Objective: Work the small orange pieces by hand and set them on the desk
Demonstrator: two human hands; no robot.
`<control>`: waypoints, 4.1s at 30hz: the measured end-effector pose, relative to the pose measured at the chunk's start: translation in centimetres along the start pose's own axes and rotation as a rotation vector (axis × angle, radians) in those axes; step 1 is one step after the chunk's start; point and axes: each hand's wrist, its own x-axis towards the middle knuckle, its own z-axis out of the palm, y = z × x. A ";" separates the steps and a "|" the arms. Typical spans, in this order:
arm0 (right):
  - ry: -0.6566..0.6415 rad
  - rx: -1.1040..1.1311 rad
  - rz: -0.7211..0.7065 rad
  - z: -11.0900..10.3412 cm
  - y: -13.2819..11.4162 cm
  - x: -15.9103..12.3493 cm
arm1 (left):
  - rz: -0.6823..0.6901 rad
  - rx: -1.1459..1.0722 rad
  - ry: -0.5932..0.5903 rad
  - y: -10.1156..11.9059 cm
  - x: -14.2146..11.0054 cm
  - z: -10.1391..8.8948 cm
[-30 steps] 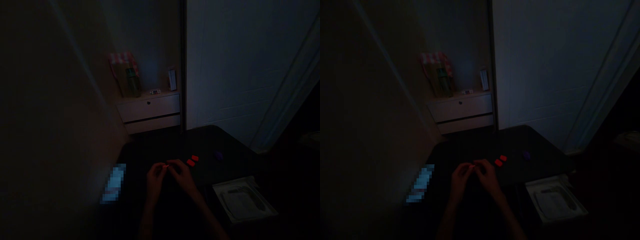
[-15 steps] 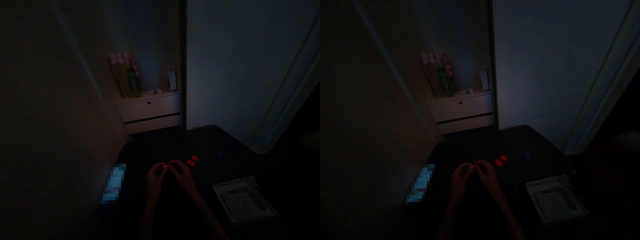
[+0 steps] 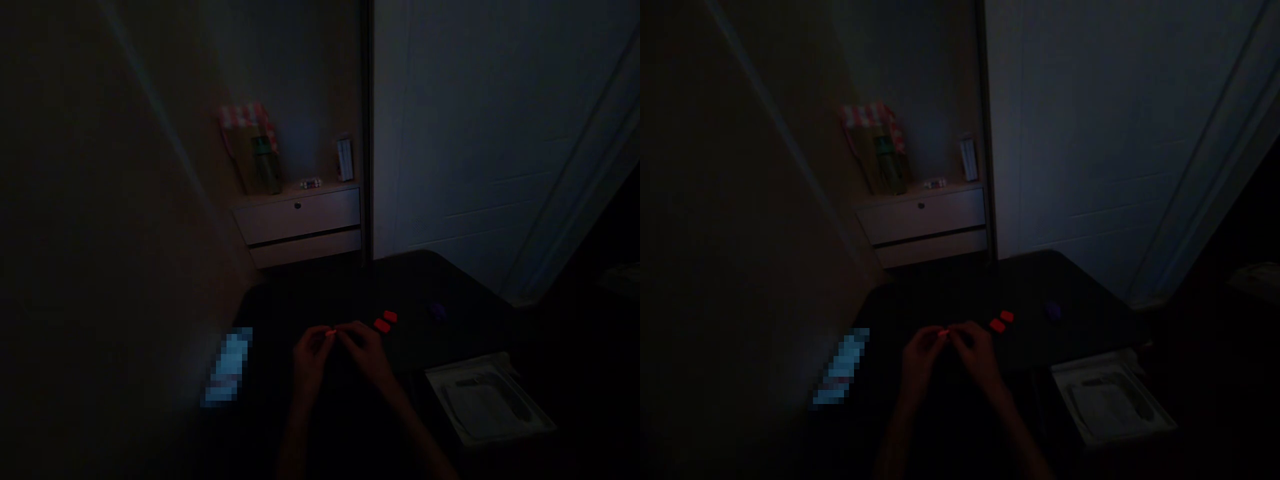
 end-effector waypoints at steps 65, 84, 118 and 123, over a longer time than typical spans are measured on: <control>-0.023 0.043 0.022 0.0 -0.4 0.0 | -0.047 -0.075 -0.015 0.1 0.0 0.0; 0.000 0.036 0.034 0.0 -0.1 0.0 | 0.003 -0.036 -0.016 -0.1 0.0 -0.1; -0.029 0.035 0.081 0.0 -0.4 0.0 | 0.017 -0.078 -0.008 0.5 -0.3 0.0; -0.035 0.036 0.118 0.0 -0.5 0.1 | 0.031 -0.088 -0.014 0.3 -0.2 -0.1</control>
